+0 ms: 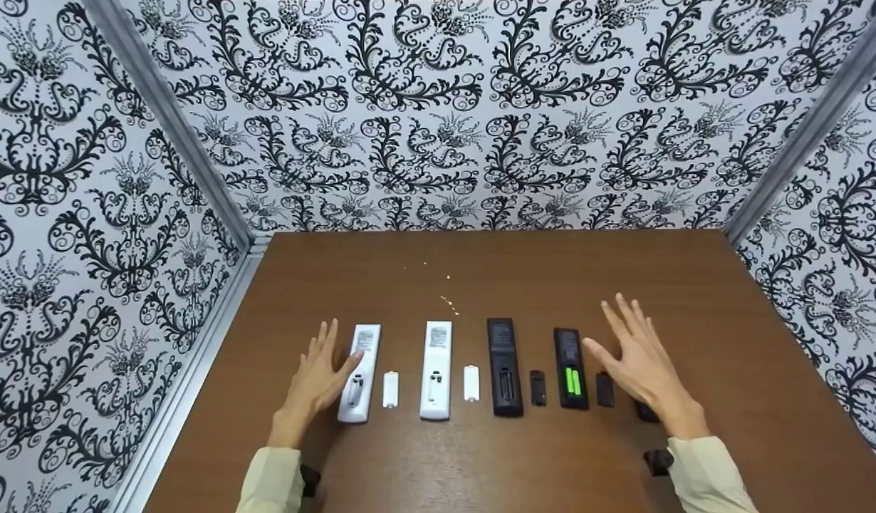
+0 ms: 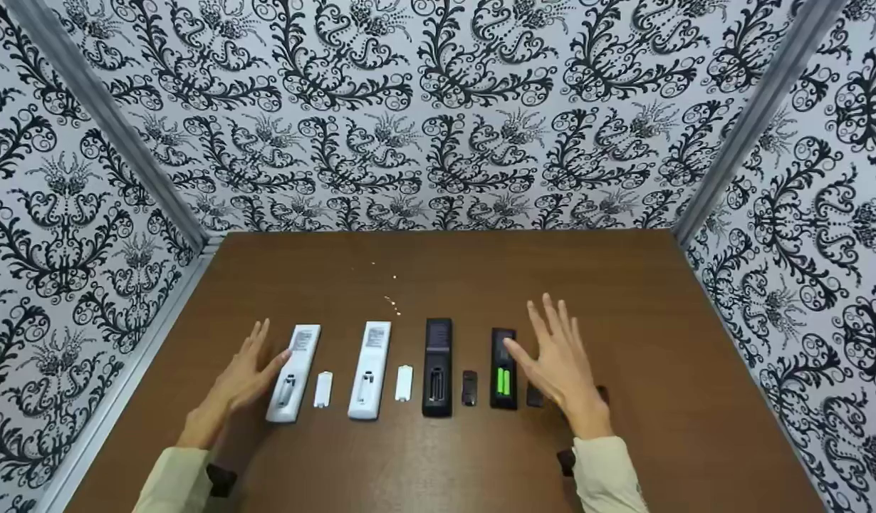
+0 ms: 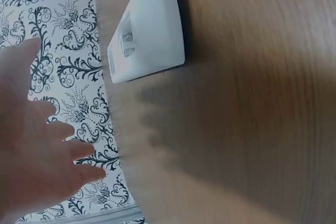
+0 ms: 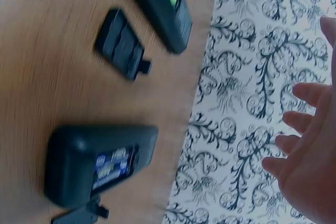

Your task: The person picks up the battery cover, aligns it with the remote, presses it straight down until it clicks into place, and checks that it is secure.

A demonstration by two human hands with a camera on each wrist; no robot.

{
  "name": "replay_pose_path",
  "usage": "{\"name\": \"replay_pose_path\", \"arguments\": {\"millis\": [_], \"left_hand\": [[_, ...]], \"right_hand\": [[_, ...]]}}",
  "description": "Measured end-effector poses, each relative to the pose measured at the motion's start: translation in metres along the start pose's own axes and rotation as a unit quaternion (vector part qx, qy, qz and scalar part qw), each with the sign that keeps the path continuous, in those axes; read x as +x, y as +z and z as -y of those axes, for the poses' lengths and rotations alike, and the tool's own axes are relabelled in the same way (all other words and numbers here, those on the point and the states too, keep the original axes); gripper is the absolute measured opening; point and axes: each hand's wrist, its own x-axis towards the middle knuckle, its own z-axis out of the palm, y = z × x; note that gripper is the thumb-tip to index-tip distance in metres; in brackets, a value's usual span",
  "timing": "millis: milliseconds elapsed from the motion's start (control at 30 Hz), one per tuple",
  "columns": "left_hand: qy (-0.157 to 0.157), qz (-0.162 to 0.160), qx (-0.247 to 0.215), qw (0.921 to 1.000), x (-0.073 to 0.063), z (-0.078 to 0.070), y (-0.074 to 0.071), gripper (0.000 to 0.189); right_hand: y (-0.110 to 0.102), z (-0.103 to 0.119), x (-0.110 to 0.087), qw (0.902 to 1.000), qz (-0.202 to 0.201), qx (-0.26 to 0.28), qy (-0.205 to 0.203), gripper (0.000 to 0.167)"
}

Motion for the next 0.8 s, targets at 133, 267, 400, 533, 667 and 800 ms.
{"name": "replay_pose_path", "arguments": {"millis": [133, 267, 400, 533, 667, 800], "left_hand": [[-0.013, 0.002, -0.048, 0.9988, 0.000, 0.003, -0.002, 0.088], [-0.023, -0.017, -0.070, 0.9972, 0.000, 0.006, -0.004, 0.088], [-0.027, -0.021, -0.077, 0.9964, -0.001, 0.008, -0.004, 0.084], [-0.022, -0.018, -0.086, 0.9959, 0.000, 0.009, -0.001, 0.076], [-0.027, -0.017, -0.111, 0.9933, 0.004, 0.011, 0.003, 0.071], [-0.031, -0.016, -0.130, 0.9910, 0.008, 0.012, 0.005, 0.070]], "right_hand": [[0.007, 0.012, -0.001, 0.9999, 0.007, 0.009, -0.005, 0.083], [0.019, 0.025, -0.004, 0.9994, 0.017, 0.028, -0.012, 0.082], [0.031, 0.037, -0.007, 0.9987, 0.022, 0.043, -0.015, 0.080], [0.043, 0.047, -0.008, 0.9981, 0.023, 0.052, -0.023, 0.079], [0.054, 0.057, -0.008, 0.9974, 0.023, 0.060, -0.033, 0.078], [0.060, 0.066, -0.006, 0.9972, 0.016, 0.059, -0.044, 0.076]]}}
